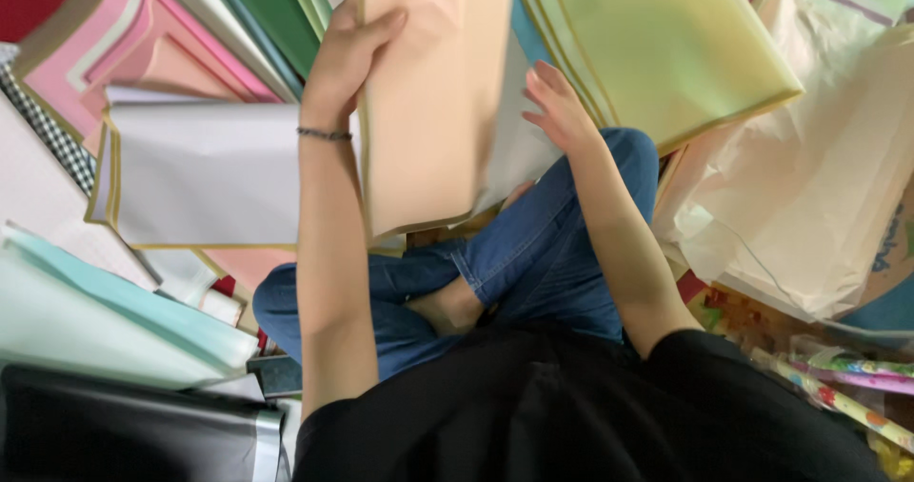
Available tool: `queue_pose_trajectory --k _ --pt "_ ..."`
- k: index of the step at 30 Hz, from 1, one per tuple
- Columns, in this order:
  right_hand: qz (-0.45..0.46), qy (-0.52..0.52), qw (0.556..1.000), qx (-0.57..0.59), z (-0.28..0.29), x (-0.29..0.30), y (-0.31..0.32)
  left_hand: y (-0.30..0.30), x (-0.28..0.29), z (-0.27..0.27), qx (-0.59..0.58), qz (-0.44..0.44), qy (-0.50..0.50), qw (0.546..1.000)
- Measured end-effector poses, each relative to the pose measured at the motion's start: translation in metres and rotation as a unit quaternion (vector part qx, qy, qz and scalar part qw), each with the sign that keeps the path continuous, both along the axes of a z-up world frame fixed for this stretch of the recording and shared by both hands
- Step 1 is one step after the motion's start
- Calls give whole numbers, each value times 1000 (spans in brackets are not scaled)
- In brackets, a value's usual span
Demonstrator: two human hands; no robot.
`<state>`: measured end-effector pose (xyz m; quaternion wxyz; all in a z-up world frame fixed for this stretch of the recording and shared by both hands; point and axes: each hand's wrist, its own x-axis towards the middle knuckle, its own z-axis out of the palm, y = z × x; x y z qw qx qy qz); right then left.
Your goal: The person sorts through different sheets of colored and patterned wrapping paper by hand while sitting on the floor.
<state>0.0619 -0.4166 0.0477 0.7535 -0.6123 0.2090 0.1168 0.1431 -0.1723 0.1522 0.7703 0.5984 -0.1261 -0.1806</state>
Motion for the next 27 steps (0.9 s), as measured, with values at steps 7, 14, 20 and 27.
queue_pose_trajectory --k 7,14,20,27 --pt "30 -136 959 246 33 55 -42 -52 57 -5 14 -17 13 1000" --pt "-211 -53 976 -5 1 70 -77 -109 94 -69 220 161 -147 951" --pt "-228 87 929 -278 -35 77 -140 -62 40 -147 472 244 -5 847" --pt "-111 189 857 -466 -39 78 -181 -29 37 -185 553 189 199 786"
